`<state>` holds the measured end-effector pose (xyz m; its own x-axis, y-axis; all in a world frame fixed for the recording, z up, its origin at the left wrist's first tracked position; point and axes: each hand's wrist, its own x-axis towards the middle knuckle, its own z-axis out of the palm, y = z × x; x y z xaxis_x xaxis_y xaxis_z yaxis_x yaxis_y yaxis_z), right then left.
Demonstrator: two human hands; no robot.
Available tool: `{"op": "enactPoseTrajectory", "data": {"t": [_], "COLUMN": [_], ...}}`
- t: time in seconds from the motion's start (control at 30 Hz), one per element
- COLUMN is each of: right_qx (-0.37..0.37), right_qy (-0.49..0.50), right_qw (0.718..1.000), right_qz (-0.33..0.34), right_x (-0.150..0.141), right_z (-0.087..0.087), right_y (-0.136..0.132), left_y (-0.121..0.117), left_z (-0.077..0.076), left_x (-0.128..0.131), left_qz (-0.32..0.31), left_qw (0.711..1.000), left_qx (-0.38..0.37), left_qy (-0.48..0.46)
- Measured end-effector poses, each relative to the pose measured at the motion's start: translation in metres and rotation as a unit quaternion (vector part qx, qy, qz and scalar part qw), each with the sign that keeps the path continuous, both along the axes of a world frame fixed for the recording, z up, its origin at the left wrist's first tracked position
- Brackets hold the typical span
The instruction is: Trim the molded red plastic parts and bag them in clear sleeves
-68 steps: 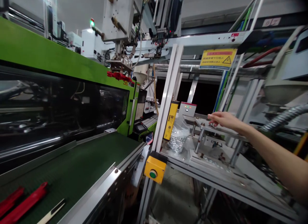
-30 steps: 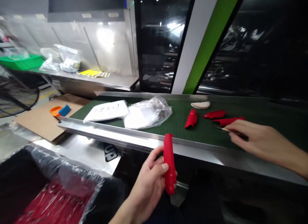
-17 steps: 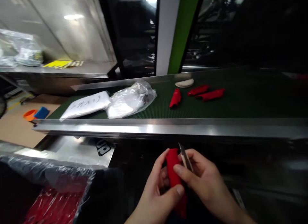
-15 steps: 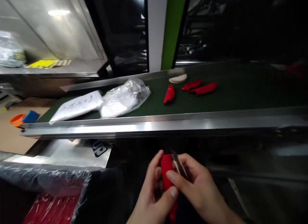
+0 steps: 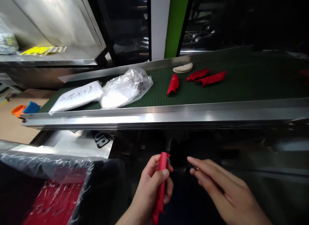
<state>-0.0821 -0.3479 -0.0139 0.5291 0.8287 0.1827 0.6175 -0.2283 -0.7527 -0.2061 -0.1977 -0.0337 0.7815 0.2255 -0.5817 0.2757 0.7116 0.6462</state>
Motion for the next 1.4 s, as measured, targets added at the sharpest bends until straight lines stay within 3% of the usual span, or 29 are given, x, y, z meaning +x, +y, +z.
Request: {"op": "enactPoseTrajectory", "data": {"t": [0.1, 0.23, 0.43, 0.6, 0.97, 1.4], "right_qx": [0.028, 0.002, 0.010, 0.034, 0.012, 0.003], "right_qy": [-0.070, -0.144, -0.226, -0.215, -0.222, -0.239], "right_qw": [0.997, 0.990, 0.973, 0.975, 0.972, 0.966], "right_qz": [-0.012, -0.005, 0.039, 0.030, 0.081, 0.097], "right_x": [0.012, 0.024, 0.039, 0.041, 0.036, 0.028], "right_z": [0.003, 0.009, 0.011, 0.011, 0.014, 0.020], "right_y": [0.008, 0.020, 0.037, 0.049, 0.058, 0.058], "left_y": [0.002, 0.003, 0.008, 0.011, 0.013, 0.014], "left_z": [0.007, 0.016, 0.015, 0.014, 0.006, 0.015], "left_x": [0.016, 0.029, 0.037, 0.037, 0.025, 0.016], "left_qz": [0.023, 0.041, 0.060, 0.100, 0.113, 0.107], "left_qw": [1.000, 0.998, 0.996, 0.994, 0.992, 0.993], "left_qx": [0.008, -0.032, -0.057, -0.043, -0.046, -0.038], "left_qy": [0.018, -0.019, -0.033, -0.029, -0.040, -0.039]}}
